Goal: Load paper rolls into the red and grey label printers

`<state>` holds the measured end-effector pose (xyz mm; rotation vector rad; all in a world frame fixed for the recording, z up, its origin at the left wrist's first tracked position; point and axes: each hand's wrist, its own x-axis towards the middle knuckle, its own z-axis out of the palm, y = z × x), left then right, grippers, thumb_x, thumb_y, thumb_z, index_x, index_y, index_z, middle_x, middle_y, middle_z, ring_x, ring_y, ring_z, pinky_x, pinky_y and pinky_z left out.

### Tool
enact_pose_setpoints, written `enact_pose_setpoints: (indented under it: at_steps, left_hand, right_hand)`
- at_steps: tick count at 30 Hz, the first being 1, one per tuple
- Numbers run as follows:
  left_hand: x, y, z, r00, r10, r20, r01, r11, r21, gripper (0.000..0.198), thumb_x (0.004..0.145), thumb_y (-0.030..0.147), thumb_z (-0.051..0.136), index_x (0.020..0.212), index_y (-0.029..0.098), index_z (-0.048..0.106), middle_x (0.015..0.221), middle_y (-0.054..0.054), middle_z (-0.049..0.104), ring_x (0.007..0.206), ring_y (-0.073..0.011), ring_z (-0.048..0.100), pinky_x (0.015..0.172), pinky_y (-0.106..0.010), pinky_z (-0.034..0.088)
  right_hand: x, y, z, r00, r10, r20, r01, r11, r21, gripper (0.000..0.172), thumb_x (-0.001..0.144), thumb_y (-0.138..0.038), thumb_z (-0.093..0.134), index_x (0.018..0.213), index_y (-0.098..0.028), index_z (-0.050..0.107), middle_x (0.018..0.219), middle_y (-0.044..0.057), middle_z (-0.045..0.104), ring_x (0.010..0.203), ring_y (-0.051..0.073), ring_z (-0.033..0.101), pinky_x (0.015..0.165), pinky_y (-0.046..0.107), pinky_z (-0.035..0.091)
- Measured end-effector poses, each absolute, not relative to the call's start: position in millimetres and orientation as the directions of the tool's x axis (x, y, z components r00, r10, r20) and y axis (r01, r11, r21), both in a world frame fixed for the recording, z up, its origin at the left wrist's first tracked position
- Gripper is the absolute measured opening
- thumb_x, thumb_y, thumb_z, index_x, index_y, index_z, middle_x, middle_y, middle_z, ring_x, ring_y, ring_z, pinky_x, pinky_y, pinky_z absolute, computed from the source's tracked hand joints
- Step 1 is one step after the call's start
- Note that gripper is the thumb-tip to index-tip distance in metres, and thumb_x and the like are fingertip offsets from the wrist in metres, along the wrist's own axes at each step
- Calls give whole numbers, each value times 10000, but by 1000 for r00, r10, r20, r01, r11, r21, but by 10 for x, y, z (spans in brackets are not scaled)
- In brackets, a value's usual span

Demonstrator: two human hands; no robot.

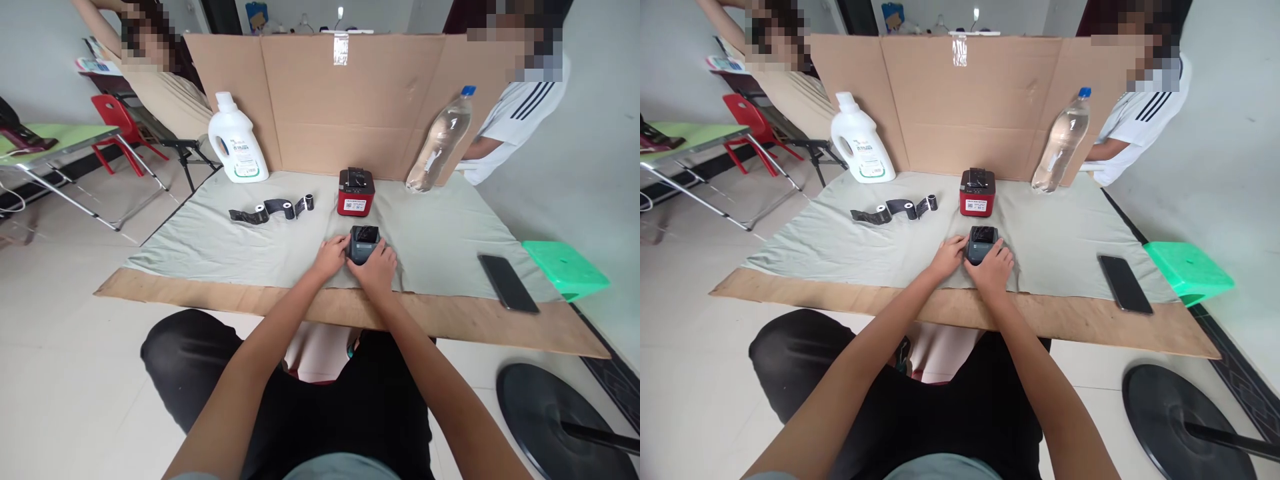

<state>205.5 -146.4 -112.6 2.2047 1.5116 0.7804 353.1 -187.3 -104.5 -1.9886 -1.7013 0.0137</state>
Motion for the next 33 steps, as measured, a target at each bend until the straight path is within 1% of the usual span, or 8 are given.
enact_pose_setpoints:
  at_steps: [6, 12, 15, 20, 23, 27, 31, 33]
  left_hand:
    - [2124, -1513, -1074, 271, 947, 172, 853, -319, 413, 670, 921, 46, 411, 1580, 141, 489, 1403, -173, 645, 1312, -317, 584, 1092, -461, 445]
    - [2120, -1476, -1041, 277, 955, 107, 850, -295, 436, 630, 925, 62, 392, 1527, 135, 564, 1310, -159, 687, 1291, -335, 581, 1067, -482, 432]
    - [2122, -1464, -1065, 260, 957, 125, 845, -288, 450, 614, 930, 78, 413, 1519, 146, 577, 1290, -154, 694, 1296, -340, 573, 1077, -481, 421]
    - [2127, -1441, -1127, 191, 968, 162, 752, -250, 610, 518, 996, 142, 423, 1471, 180, 628, 1244, -118, 718, 1235, -295, 620, 1095, -450, 436]
    - [2123, -1424, -1140, 152, 967, 205, 654, -254, 712, 427, 1058, 284, 446, 1398, 191, 687, 1178, -96, 734, 1183, -273, 646, 1091, -430, 454]
    - [2133, -1418, -1151, 124, 960, 251, 548, -278, 789, 483, 1032, 450, 566, 1456, 232, 643, 1102, -67, 692, 1086, -248, 650, 1054, -404, 485]
    - [2143, -1405, -1203, 177, 935, 308, 427, -355, 832, 585, 981, 397, 662, 1544, 288, 550, 1153, -51, 561, 954, -170, 613, 980, -337, 522]
    - [2139, -1395, -1238, 215, 911, 352, 354, -408, 841, 568, 974, 347, 667, 1530, 287, 567, 1214, -62, 508, 927, -142, 592, 911, -296, 538]
  right_hand:
    - [3554, -1794, -1185, 182, 911, 370, 876, 20, -483, 1191, 745, -512, 794, 1589, 77, 195, 1436, 373, 548, 1319, 461, 539, 1116, 566, 428]
    - [3600, -1728, -1253, 164, 914, 371, 836, 70, -544, 1193, 737, -485, 799, 1600, 59, 181, 1436, 360, 546, 1323, 455, 548, 1118, 560, 443]
    - [3605, -1703, -1250, 162, 915, 368, 832, 73, -550, 1187, 725, -491, 804, 1591, 68, 215, 1427, 350, 553, 1316, 448, 548, 1128, 546, 439]
    - [3618, -1709, -1235, 175, 923, 343, 824, 53, -564, 1144, 712, -485, 815, 1573, 51, 285, 1433, 334, 553, 1325, 444, 533, 1147, 548, 417]
    - [3633, -1720, -1231, 182, 917, 356, 805, 69, -590, 1060, 743, -527, 783, 1551, 12, 357, 1459, 315, 544, 1363, 443, 490, 1166, 579, 392]
    - [3651, -1733, -1216, 187, 911, 368, 761, 102, -641, 959, 827, -610, 647, 1565, -52, 394, 1611, 282, 416, 1460, 448, 376, 1179, 642, 355]
    - [3701, -1706, -1144, 201, 943, 265, 681, 60, -729, 762, 960, -565, 391, 1579, -124, 448, 1694, 199, 359, 1517, 416, 326, 1209, 674, 295]
    - [3747, -1640, -1075, 211, 954, 215, 640, 32, -768, 719, 1003, -564, 269, 1577, -185, 478, 1712, 152, 353, 1537, 407, 306, 1209, 700, 276]
